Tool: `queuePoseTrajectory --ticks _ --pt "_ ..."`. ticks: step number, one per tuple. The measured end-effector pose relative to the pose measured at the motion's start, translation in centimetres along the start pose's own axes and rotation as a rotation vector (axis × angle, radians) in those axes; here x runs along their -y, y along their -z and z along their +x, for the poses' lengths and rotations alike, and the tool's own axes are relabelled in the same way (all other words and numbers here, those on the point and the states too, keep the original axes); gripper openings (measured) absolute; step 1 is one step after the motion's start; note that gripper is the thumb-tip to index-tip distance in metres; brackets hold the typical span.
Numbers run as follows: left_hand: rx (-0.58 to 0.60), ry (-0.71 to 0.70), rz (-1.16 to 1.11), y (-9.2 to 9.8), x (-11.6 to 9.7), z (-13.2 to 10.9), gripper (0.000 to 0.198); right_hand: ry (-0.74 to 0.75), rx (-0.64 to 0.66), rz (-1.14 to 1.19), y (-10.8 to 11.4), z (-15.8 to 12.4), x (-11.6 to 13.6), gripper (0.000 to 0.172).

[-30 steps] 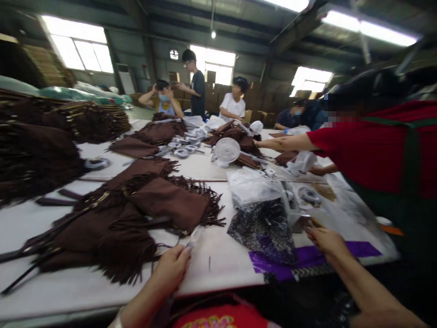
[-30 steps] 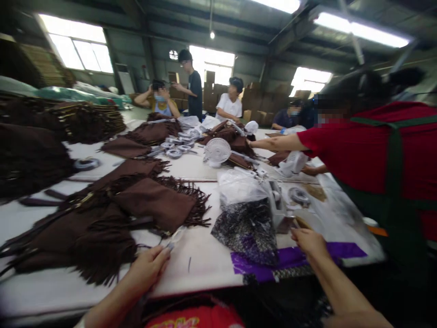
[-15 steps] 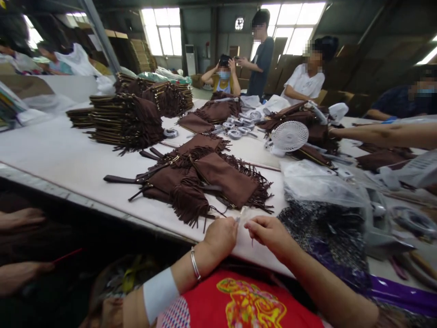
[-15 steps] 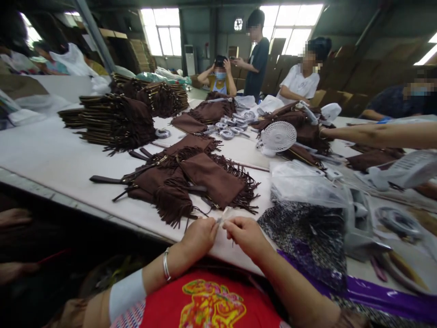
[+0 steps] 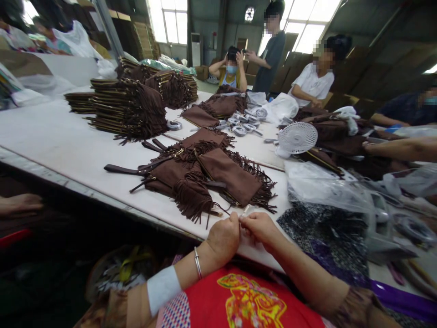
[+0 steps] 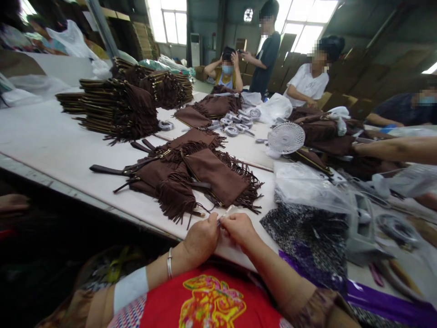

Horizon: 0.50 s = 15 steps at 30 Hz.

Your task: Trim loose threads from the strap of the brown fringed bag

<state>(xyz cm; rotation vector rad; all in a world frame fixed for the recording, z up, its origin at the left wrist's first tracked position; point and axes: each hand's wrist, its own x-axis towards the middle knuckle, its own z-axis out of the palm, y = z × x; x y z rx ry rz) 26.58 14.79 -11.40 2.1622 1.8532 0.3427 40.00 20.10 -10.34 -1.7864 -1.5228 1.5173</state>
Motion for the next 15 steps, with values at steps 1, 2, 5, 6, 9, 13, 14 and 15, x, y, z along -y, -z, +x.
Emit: queuePoseTrajectory --ticks 1,2,5,6,9,13,14,15 --pt "-0.020 -0.007 -0.004 0.0 0.1 -0.1 0.032 0.004 -0.013 -0.004 -0.1 0.1 0.0 0.029" --pt "-0.035 -0.023 -0.010 0.0 0.1 -0.2 0.034 0.007 -0.020 -0.002 -0.2 0.2 0.0 0.029" --pt "-0.042 -0.060 -0.032 0.1 0.4 -0.3 0.027 0.002 -0.009 0.033 -0.1 0.1 -0.1 0.030" --pt "-0.038 -0.053 -0.041 0.2 0.5 -0.2 0.025 -0.001 0.012 0.053 0.0 -0.1 -0.1 0.030" --pt "-0.021 -0.013 -0.101 0.4 0.8 0.3 0.024 -0.009 0.081 0.112 0.3 -0.6 -0.1 0.025" --pt "-0.008 0.051 -0.204 0.8 0.9 1.1 0.029 0.004 0.076 0.150 0.4 -1.0 -0.4 0.020" --pt "-0.011 0.064 -0.227 0.9 0.9 1.3 0.029 0.013 0.068 0.164 0.3 -1.0 -0.5 0.019" --pt "-0.015 0.076 -0.253 1.0 0.8 1.4 0.028 0.020 0.062 0.183 0.2 -1.0 -0.6 0.018"
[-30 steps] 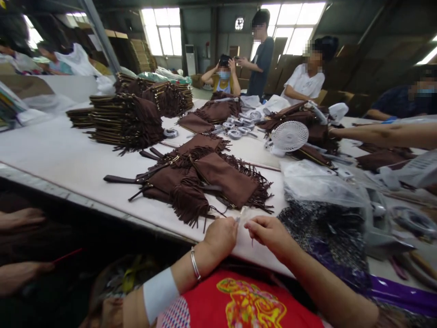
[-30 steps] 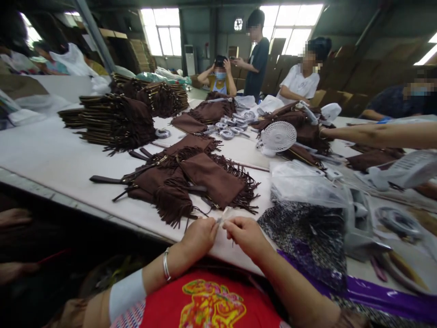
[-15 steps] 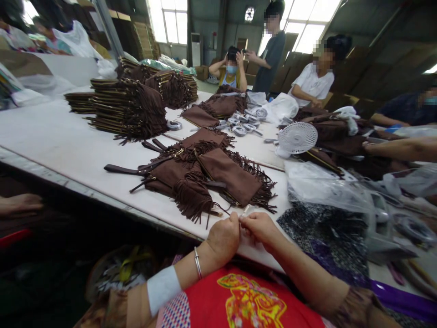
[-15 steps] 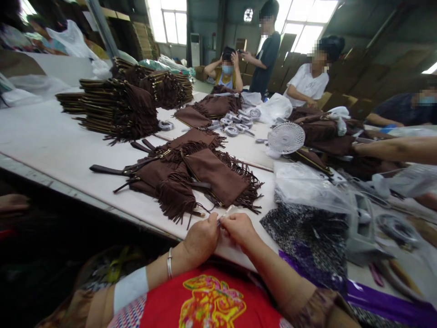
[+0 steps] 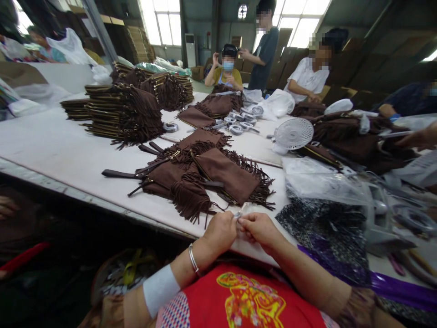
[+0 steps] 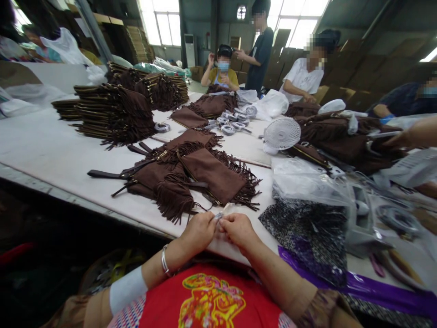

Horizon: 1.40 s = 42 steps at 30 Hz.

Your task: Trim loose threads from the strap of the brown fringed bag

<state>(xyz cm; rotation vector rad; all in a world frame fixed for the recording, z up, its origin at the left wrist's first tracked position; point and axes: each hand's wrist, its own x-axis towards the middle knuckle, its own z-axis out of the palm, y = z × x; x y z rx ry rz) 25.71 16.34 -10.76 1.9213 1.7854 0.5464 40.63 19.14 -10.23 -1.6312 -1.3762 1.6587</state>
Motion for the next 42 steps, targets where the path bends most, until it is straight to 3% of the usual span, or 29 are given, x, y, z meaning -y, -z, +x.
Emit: queuePoseTrajectory --ticks 5,10,13,18,21,25,28,32,37,40,42 --pt "0.026 0.071 -0.253 -0.1 -0.5 0.2 0.025 -0.054 0.009 0.116 -0.1 -0.1 -0.3 0.017" --pt "0.251 0.363 -0.898 0.0 -0.7 0.2 0.021 -0.117 0.077 0.317 0.2 -0.2 -0.4 0.027" --pt "0.379 0.418 -1.265 0.6 -0.4 0.1 0.025 -0.016 0.063 0.410 0.1 -0.2 -0.5 0.031" --pt "0.525 0.554 -1.582 1.2 -0.1 0.0 0.018 0.246 -0.016 0.314 -0.2 -0.4 -0.3 0.030" --pt "0.591 0.624 -1.785 1.1 -0.3 0.1 0.012 0.312 -0.006 0.313 -0.1 0.0 -0.1 0.028" --pt "0.693 0.685 -2.030 0.9 -0.4 0.4 0.026 0.354 0.016 0.312 0.3 0.9 -0.3 0.027" --pt "0.758 0.685 -2.130 0.7 -0.2 0.3 0.026 0.312 0.089 0.362 0.3 1.3 -0.4 0.029" --pt "0.851 0.565 -2.227 0.4 -0.5 -0.1 0.019 0.199 0.263 0.585 -0.3 1.8 -0.3 0.037" --pt "0.904 0.414 -2.187 0.8 -1.3 -0.4 0.015 0.135 0.238 0.805 -1.0 2.7 -0.3 0.041" --pt "0.861 0.400 -2.095 0.9 -1.3 -0.2 0.015 0.102 0.256 0.855 -0.9 2.4 -0.4 0.032" --pt "0.730 0.423 -1.931 0.4 -1.3 -0.1 0.020 0.089 0.279 0.842 -0.5 1.6 -0.6 0.028"
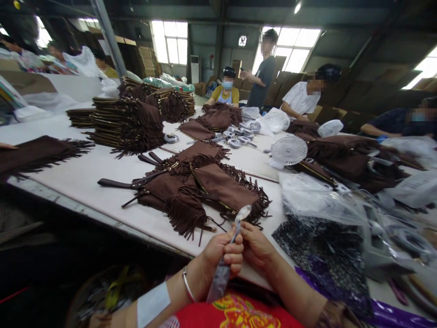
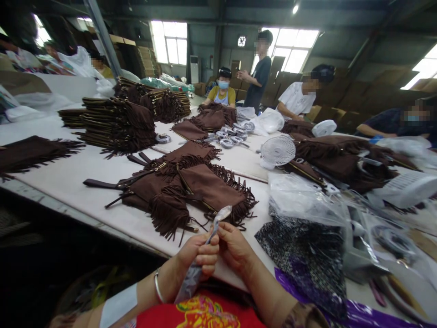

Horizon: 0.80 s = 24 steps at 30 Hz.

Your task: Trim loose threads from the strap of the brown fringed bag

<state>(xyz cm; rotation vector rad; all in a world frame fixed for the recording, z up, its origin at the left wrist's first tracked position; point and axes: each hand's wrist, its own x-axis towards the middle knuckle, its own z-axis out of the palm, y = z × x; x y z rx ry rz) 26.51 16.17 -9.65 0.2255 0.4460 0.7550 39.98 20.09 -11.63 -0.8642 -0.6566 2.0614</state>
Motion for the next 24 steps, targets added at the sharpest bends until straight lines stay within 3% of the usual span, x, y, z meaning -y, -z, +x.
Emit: queuePoseTrajectory --ticks 3,5,8,10,14,16,19,21,24 --pt "-0.278 -0.180 0.364 0.3 0.9 0.7 0.031 -0.064 0.072 -0.034 -0.1 -1.4 0.2 0.033" --pt "-0.392 -0.293 0.632 0.1 1.5 1.0 0.031 -0.094 0.089 -0.075 -0.4 -1.9 0.2 0.040" --pt "-0.449 -0.439 0.994 -0.8 1.9 0.8 0.021 -0.056 -0.107 -0.127 -0.7 -1.5 0.1 0.039" --pt "-0.403 -0.422 1.140 -1.4 1.8 0.1 0.021 -0.001 -0.264 -0.132 -0.8 -0.9 0.2 0.035" --pt "-0.198 -0.023 1.107 -1.5 1.8 -1.5 0.026 0.106 -0.353 -0.210 -0.3 0.1 1.3 0.030" --pt "-0.165 0.100 1.132 -1.2 2.1 -2.1 0.027 0.085 -0.369 -0.286 0.3 0.4 2.2 0.026" --pt "-0.141 0.129 1.258 -1.0 2.5 -2.7 0.014 -0.057 -0.378 -0.365 1.6 0.3 3.4 0.022" --pt "-0.105 0.133 1.304 -0.9 2.3 -3.0 0.016 -0.124 -0.385 -0.431 2.8 -0.1 4.2 0.021" --pt "-0.174 0.027 1.397 -0.7 0.5 -3.0 0.016 -0.030 -0.461 -0.767 4.7 -1.0 5.2 0.025"
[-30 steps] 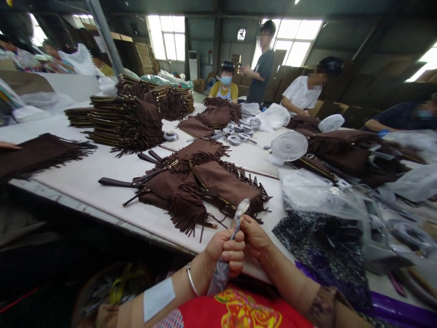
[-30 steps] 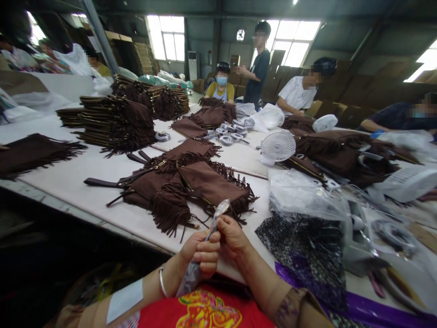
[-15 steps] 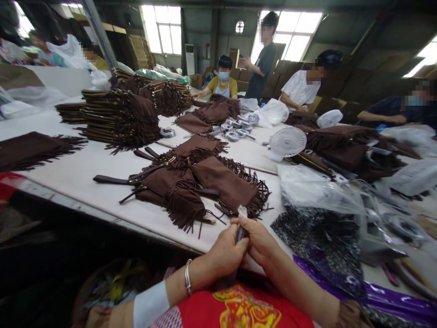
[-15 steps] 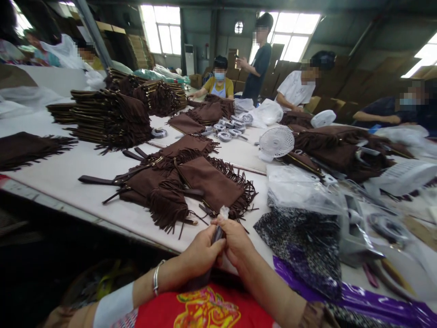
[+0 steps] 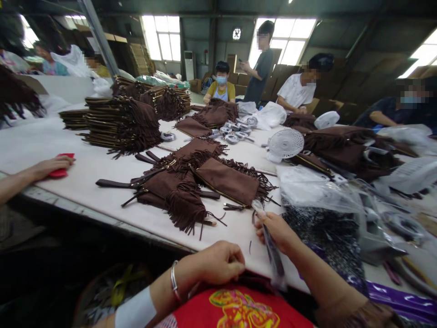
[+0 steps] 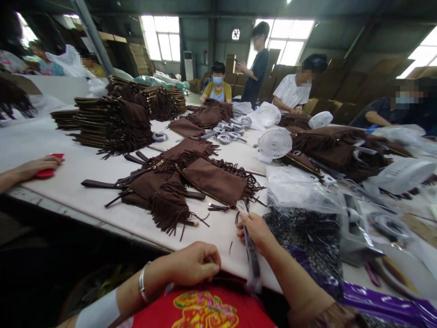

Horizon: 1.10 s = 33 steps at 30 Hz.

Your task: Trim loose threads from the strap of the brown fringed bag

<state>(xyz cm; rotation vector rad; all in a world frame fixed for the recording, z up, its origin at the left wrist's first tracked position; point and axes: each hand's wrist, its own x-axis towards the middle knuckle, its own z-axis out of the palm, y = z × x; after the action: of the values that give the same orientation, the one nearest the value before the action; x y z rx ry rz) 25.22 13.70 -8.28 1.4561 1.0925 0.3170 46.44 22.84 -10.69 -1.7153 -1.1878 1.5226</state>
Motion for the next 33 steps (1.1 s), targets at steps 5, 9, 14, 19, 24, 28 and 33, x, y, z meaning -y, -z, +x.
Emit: queuePoseTrajectory --ticks 5,9,14,19,24,28,33 --pt "-0.623 -0.244 0.330 4.8 -0.1 3.4 0.015 0.694 -0.421 -0.547 0.9 -1.2 -0.7 0.039" --pt "-0.613 -0.210 0.563 6.1 -0.3 7.0 0.019 0.592 -0.134 -0.418 -2.0 -2.8 -1.0 0.028" --pt "-0.607 -0.051 0.609 3.8 -0.2 8.0 0.015 0.053 0.124 -0.009 -4.1 -2.7 -1.0 0.037" --pt "-0.564 -0.068 0.563 0.7 -0.9 6.6 0.021 -0.007 0.213 0.182 -4.5 -0.9 -0.2 0.038" --pt "-0.480 -0.110 0.251 0.8 -0.7 5.8 0.022 0.004 0.134 0.206 -4.7 0.1 -0.6 0.026" --pt "-0.358 0.157 -0.266 2.0 -0.7 6.7 0.027 -0.007 0.106 0.213 -4.4 -0.5 -1.1 0.027" --pt "-0.384 0.245 -0.205 2.6 -1.9 9.4 0.037 0.035 0.106 0.140 -4.6 -1.3 -0.7 0.026"
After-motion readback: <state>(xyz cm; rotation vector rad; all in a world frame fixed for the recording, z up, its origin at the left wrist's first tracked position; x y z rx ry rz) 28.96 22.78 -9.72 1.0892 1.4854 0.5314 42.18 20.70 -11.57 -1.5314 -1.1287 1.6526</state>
